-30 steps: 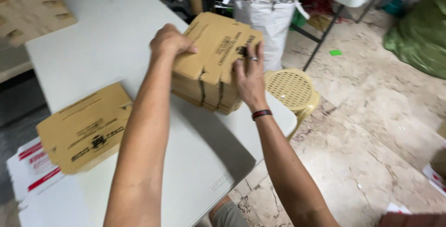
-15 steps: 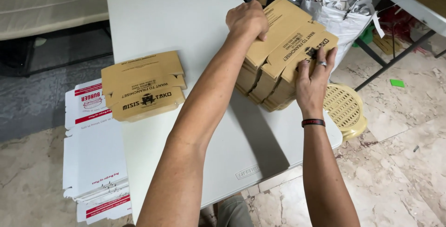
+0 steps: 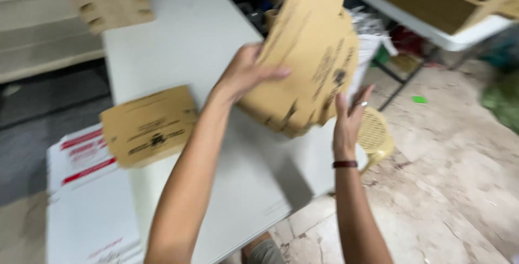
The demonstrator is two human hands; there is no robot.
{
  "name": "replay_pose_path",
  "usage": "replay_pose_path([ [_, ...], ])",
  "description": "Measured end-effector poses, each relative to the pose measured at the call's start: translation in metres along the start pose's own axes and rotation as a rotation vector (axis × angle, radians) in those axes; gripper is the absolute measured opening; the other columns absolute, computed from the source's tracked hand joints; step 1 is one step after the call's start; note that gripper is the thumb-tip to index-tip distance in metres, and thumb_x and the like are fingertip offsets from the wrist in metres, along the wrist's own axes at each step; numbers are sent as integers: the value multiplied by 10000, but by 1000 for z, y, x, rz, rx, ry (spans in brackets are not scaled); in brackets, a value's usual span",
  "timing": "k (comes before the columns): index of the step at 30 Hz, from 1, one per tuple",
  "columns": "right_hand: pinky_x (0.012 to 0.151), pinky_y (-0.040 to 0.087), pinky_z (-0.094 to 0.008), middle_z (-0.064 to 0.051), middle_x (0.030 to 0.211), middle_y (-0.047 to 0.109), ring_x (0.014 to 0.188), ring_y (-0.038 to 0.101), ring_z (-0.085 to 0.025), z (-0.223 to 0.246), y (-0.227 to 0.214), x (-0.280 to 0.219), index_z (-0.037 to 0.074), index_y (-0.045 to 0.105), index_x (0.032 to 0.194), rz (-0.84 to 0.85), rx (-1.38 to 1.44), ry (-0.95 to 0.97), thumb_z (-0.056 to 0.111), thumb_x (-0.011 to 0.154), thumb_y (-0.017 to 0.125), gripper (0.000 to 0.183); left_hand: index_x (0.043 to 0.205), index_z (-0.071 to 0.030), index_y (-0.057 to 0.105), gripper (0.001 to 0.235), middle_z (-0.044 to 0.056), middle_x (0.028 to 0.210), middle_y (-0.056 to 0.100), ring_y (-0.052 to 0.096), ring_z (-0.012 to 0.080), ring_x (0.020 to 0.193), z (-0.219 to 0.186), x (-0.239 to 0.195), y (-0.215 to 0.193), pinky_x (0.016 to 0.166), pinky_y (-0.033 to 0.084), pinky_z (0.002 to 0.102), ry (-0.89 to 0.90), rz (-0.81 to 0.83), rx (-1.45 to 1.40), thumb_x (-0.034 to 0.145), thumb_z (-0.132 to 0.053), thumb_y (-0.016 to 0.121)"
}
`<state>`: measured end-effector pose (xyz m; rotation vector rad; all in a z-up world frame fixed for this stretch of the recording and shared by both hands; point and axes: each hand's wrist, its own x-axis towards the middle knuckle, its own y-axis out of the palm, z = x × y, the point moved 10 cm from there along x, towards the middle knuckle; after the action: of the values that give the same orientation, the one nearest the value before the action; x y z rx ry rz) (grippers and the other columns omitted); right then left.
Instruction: Sorting and stacking flat-packed cardboard boxes on a table.
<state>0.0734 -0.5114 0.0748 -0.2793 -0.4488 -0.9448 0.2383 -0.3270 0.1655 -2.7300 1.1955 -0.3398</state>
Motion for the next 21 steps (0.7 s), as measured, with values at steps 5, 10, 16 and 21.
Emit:
replay_pose_path([
  [5, 948, 523, -490, -222, 1204, 660, 1094, 639, -284, 87, -6, -63, 10, 564, 1343, 158, 153, 263, 410, 715, 836, 793, 1257, -26, 654, 716, 171, 1146, 739, 703, 280, 1059, 56, -140, -3, 936, 585, 454, 121, -312, -371, 593, -73, 920],
  [10, 599, 577, -297, -89, 763, 754, 686, 680, -137, 160, 65, -101, 34, 774, 914, 796, 192, -57, 228, 682, 916, 334, 1275, -48, 596, 637, 126, 1098, 709, 674, 250, 1029, 205, -298, -23, 989, 529, 441, 41, -751, -600, 685, 92, 790],
  [16, 539, 511, -372, -106, 601, 670, 530, 646, -278, 224, 173, -171, 67, 688, 803, 1350, -329, -495, 501, 768, 795, 449, 1652, -158, 19, 1115, 209, 1713, 106, 155, 429, 1536, 110, -426, -108, 1218, 146, 613, 640, -966, -21, 681, 1, 543],
  [21, 742, 605, -480, -189, 982, 746, 858, 749, -355, 198, 224, -211, 65, 705, 1194, 1596, -703, -567, 561, 792, 740, 640, 1626, -104, 233, 1105, 278, 1649, 219, 221, 496, 1497, 63, -384, -101, 1245, 125, 622, -230, -894, 167, 711, -281, 827],
])
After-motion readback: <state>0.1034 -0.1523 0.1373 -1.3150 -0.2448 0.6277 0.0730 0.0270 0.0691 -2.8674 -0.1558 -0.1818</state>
